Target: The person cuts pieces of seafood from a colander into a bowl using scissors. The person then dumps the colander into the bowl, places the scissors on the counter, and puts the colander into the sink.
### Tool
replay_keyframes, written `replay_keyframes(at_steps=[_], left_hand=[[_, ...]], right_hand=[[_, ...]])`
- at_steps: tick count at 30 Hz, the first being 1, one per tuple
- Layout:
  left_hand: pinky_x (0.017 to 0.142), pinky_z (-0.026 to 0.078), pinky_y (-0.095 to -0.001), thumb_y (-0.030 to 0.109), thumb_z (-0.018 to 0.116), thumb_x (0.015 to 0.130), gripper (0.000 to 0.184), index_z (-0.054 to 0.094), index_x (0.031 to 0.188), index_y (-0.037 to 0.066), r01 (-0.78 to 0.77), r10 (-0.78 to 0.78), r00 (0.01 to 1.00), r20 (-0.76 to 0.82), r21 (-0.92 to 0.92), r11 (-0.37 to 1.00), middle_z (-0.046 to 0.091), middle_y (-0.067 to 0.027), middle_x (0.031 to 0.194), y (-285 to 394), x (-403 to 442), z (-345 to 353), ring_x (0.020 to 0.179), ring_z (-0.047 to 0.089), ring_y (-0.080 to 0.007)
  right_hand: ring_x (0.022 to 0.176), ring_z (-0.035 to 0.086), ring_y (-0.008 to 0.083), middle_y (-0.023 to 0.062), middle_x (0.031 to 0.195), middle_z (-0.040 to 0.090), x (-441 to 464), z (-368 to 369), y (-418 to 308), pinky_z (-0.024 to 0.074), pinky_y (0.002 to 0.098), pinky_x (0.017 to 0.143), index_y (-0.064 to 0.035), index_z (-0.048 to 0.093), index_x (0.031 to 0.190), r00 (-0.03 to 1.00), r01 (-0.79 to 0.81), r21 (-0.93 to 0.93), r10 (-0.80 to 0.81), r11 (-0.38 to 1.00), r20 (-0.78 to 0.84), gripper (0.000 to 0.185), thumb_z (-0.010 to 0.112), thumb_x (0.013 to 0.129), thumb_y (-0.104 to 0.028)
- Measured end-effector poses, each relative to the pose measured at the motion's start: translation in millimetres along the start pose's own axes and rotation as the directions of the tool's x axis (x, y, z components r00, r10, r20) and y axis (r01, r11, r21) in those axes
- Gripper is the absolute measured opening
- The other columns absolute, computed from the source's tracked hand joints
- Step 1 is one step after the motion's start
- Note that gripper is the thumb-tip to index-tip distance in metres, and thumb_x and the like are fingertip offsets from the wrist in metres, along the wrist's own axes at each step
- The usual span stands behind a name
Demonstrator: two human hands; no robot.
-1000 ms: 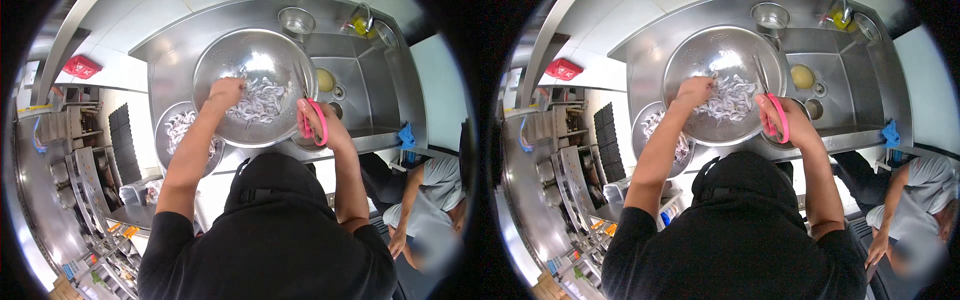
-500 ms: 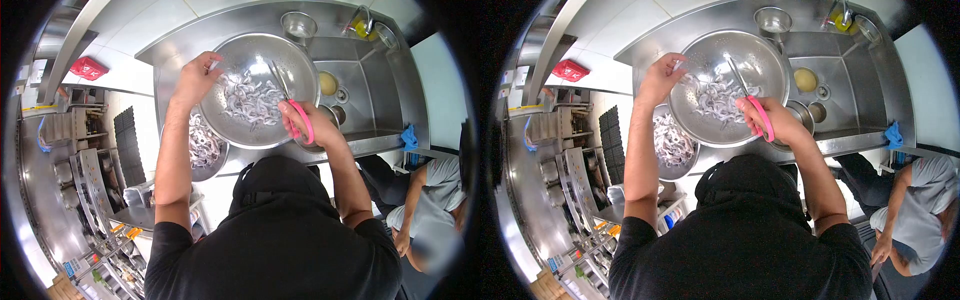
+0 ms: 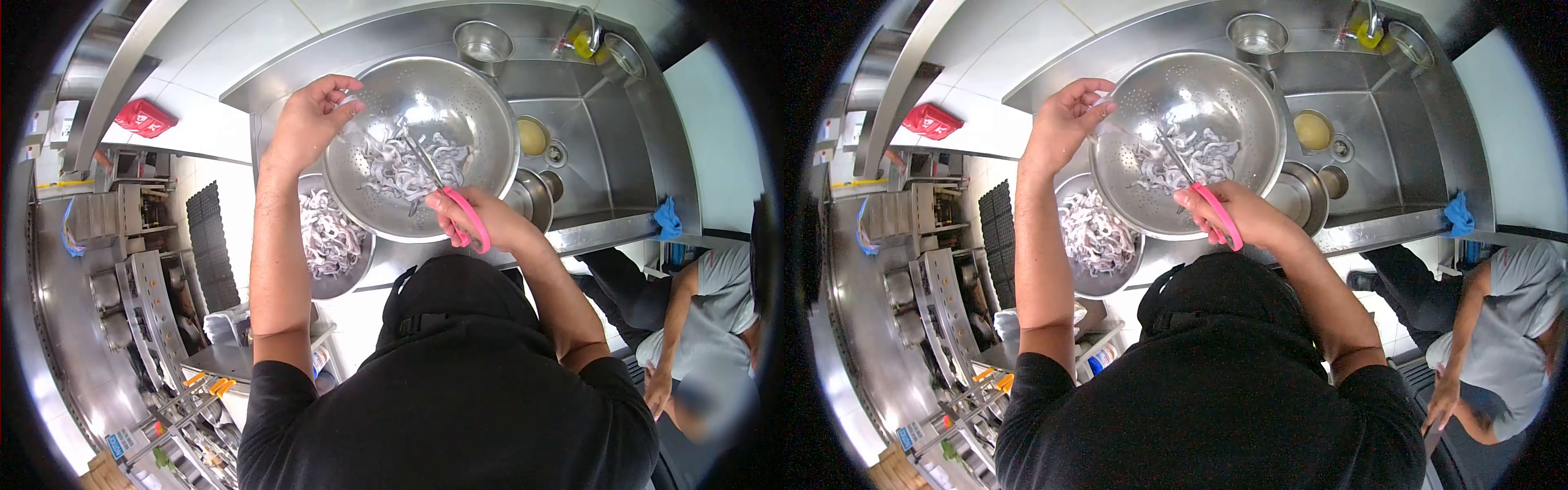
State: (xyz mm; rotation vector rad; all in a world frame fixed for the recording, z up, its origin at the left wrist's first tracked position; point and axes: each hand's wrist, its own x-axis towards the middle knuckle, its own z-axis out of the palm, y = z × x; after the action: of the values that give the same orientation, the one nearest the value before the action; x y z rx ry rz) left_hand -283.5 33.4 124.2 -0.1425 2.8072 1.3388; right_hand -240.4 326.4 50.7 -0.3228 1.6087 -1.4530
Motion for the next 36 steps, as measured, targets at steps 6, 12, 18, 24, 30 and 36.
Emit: replay_keyframes(at_steps=[6,12,18,24,30,36], left_hand=[[0.076,0.054,-0.0228,0.011,0.075,0.098,0.027,0.073,0.125,0.011,-0.034,0.034,0.999,-0.003,-0.031,0.999,0.066,0.0009,0.099,-9.5,7.9,10.1,0.084,0.062,-0.0051],[0.086,0.058,-0.0335,0.019,0.075,0.097,0.033,0.072,0.129,0.011,-0.037,0.056,0.983,0.173,-0.112,0.993,0.075,-0.0082,0.113,-28.5,17.6,48.2,0.097,0.073,-0.0181],[0.092,0.057,-0.0438,0.019,0.069,0.092,0.024,0.075,0.115,0.014,-0.165,-0.039,0.95,0.311,0.601,0.782,0.075,-0.0141,0.112,-112.5,47.5,109.8,0.105,0.072,-0.0332],[0.097,0.056,-0.0473,0.013,0.064,0.09,0.023,0.078,0.108,0.015,-0.056,-0.158,0.949,0.272,0.641,0.766,0.075,-0.0173,0.115,-140.8,36.4,157.9,0.111,0.072,-0.037],[0.095,0.057,-0.0473,0.013,0.063,0.09,0.022,0.077,0.106,0.012,-0.131,-0.164,0.937,0.31,0.743,0.656,0.076,-0.0182,0.111,-131.8,38.5,145.1,0.109,0.072,-0.0377],[0.091,0.056,-0.0442,0.02,0.068,0.083,0.025,0.074,0.104,0.009,-0.035,-0.16,0.95,0.268,0.602,0.798,0.076,-0.0188,0.106,-72.8,34.2,77.7,0.102,0.072,-0.0364]], right_hand=[[0.06,0.059,0.0136,0.0024,0.069,0.058,-8.8,-14.2,2.0,0.0468,0.0293,0.056,-0.0052,0.062,0.079,0.995,-0.02,0.04,0.024,0.999,-0.099,0.061,0.058,0.103,-0.06],[0.06,0.06,0.0151,0.0039,0.07,0.059,-15.9,-27.7,-2.4,0.0479,0.0297,0.057,-0.0038,0.063,0.081,0.984,-0.036,0.065,0.047,0.997,-0.175,0.061,0.058,0.104,-0.06],[0.06,0.06,0.0153,0.0042,0.07,0.059,-13.7,-29.9,3.7,0.048,0.0295,0.056,-0.0036,0.063,0.081,0.987,-0.025,0.055,0.034,0.998,-0.16,0.062,0.058,0.103,-0.061],[0.06,0.061,0.0143,0.0031,0.07,0.059,-15.7,-28.3,-0.4,0.0472,0.0287,0.056,-0.0048,0.063,0.08,0.986,-0.051,0.044,0.058,0.998,-0.154,0.059,0.058,0.104,-0.059],[0.06,0.06,0.0136,0.0027,0.069,0.059,-16.9,-34.2,4.1,0.0464,0.0282,0.056,-0.0054,0.062,0.078,0.986,-0.017,0.067,0.028,0.998,-0.165,0.059,0.059,0.104,-0.058],[0.058,0.06,0.0126,0.0019,0.068,0.058,-16.7,-34.5,4.3,0.0463,0.0276,0.055,-0.005,0.063,0.078,0.986,-0.008,0.081,0.021,0.997,-0.168,0.059,0.061,0.102,-0.06]])
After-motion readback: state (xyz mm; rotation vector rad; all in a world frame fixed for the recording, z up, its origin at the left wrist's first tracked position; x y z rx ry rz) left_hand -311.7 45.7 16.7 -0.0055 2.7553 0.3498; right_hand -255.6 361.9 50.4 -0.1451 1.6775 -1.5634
